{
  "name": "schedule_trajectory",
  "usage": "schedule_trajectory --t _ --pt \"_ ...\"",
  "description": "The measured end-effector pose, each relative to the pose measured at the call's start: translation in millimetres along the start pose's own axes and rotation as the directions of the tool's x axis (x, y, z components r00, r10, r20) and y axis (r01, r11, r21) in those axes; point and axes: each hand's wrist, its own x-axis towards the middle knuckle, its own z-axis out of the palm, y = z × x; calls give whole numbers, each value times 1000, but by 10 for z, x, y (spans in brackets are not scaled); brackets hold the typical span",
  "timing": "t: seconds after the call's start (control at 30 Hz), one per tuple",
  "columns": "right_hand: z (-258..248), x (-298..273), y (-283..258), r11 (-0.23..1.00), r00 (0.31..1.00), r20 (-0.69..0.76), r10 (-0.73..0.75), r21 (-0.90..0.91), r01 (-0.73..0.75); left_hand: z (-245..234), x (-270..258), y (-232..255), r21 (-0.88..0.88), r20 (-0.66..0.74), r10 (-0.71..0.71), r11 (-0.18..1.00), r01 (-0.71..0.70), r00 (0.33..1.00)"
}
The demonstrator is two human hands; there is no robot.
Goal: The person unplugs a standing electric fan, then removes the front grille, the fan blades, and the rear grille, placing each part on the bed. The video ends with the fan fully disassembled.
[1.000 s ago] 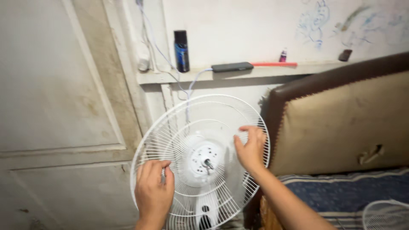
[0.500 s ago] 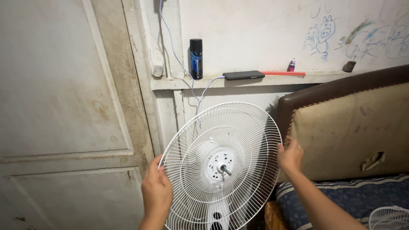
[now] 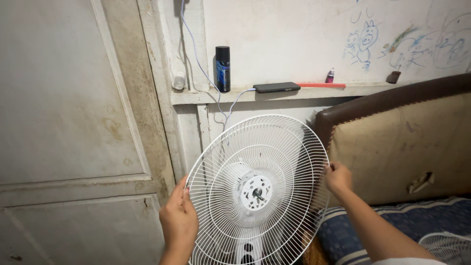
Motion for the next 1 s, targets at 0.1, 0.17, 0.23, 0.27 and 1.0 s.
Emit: schedule_trajectory --t 0.1,0.17,0.23,0.27,1.0 --pt "-113 -5 66 999 998 -57 -40 6 41 -9 -15 147 53 34 -47 998 45 998" --pt "-178 -12 128 998 995 -76 -61 15 63 -6 -26 241 59 25 17 998 -18 1000" --pt "-265 -21 211 997 992 -104 -71 29 74 15 -49 331 71 33 13 997 -16 999" --pt "-314 -15 252 996 990 -123 -71 38 76 40 -59 378 75 34 12 997 -15 999" --pt "-3500 -144 2636 910 913 -403 62 -354 -218 2404 -967 1797 -161 673 62 985 64 737"
